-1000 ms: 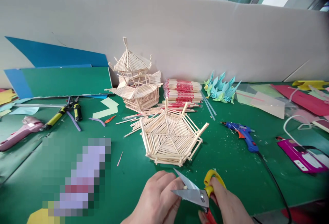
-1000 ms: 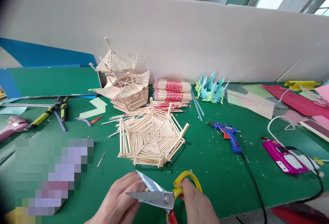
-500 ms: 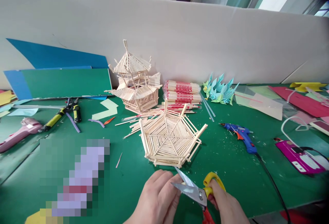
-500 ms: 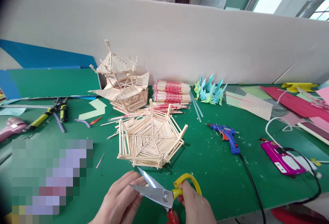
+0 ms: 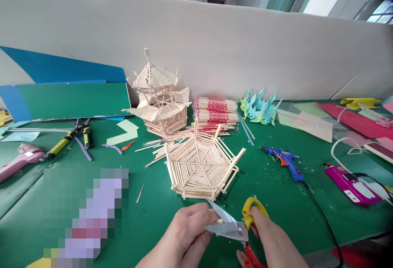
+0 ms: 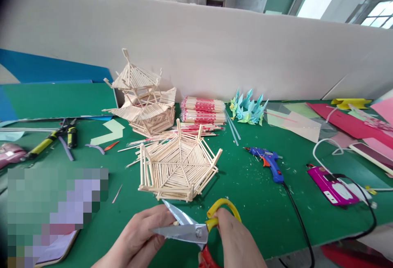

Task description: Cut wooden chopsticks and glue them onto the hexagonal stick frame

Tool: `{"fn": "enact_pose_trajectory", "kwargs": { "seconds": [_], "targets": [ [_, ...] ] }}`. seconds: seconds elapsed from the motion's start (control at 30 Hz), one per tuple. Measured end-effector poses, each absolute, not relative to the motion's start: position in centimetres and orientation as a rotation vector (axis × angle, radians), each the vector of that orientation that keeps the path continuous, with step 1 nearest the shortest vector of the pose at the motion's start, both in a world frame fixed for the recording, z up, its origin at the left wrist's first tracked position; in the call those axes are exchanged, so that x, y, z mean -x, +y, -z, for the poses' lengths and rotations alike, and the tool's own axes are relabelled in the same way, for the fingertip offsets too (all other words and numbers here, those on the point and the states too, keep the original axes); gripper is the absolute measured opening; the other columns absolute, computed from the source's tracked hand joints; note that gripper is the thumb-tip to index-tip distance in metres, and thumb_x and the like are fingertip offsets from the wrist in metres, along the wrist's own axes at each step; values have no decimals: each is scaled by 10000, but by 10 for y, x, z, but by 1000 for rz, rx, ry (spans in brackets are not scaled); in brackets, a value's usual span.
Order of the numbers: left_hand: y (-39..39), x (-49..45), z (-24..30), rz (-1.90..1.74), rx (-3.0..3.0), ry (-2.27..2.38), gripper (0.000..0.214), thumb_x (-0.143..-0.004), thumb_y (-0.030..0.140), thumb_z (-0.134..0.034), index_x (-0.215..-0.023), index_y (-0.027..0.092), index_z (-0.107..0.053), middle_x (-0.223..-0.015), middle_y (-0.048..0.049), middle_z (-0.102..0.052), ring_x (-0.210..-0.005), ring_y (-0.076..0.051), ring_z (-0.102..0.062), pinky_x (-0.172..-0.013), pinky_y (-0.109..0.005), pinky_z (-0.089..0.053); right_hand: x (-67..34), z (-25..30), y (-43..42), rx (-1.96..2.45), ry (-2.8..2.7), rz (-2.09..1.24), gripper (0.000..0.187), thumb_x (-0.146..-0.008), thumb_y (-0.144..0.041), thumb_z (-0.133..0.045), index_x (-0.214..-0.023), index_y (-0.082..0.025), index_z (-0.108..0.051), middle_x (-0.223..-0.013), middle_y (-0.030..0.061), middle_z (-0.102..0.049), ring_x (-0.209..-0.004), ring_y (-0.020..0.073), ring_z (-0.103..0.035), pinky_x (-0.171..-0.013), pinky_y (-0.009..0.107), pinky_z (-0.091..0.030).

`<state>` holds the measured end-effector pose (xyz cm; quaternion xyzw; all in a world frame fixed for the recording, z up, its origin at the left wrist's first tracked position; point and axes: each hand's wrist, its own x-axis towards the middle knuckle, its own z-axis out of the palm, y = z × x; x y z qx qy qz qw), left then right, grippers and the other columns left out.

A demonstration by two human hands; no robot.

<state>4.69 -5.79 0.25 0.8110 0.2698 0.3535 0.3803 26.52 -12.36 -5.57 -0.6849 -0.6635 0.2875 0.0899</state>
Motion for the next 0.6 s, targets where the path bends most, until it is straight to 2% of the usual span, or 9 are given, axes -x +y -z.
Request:
{"fn": "enact_pose_trajectory", "kwargs": {
  "seconds": [0.13,0.27,0.4,0.6],
  "targets": [
    [-53,-45,-10,-860,-2004,639,244,-921,205,-373,-929,204,-617,-763,-48,-657,-684,-148,-628,-625,-213,-505,-266,49,-120,1903,-2028,-870,407,-690,-251,-564,-1091,-178,-554,-1037,134,-640,-913,259,-620,-745,304,-514],
    [-51,-44,-13,-837,-1987,634,229,-907,172,-400,-868,192,-625,-719,-30,-661,-622,-124,-614,-588,-179,-495,-267,51,-122,1873,-1997,-781,529,-692,-221,-559,-1213,-164,-493,-1131,149,-605,-1007,265,-590,-819,296,-493],
    [-51,-44,-13,-784,-1950,642,239,-896,137,-406,-857,189,-637,-718,-18,-663,-622,-112,-606,-607,-169,-498,-271,51,-123,1917,-1949,-865,579,-723,-255,-551,-1286,-167,-443,-1132,153,-611,-970,262,-610,-766,274,-512],
    [-48,-43,-14,-740,-1911,630,263,-903,169,-406,-826,176,-657,-701,-23,-665,-615,-116,-608,-590,-175,-497,-263,29,-117,1921,-1912,-982,494,-688,-287,-577,-1167,-174,-536,-998,133,-648,-911,254,-617,-760,297,-496]
  ]
}}
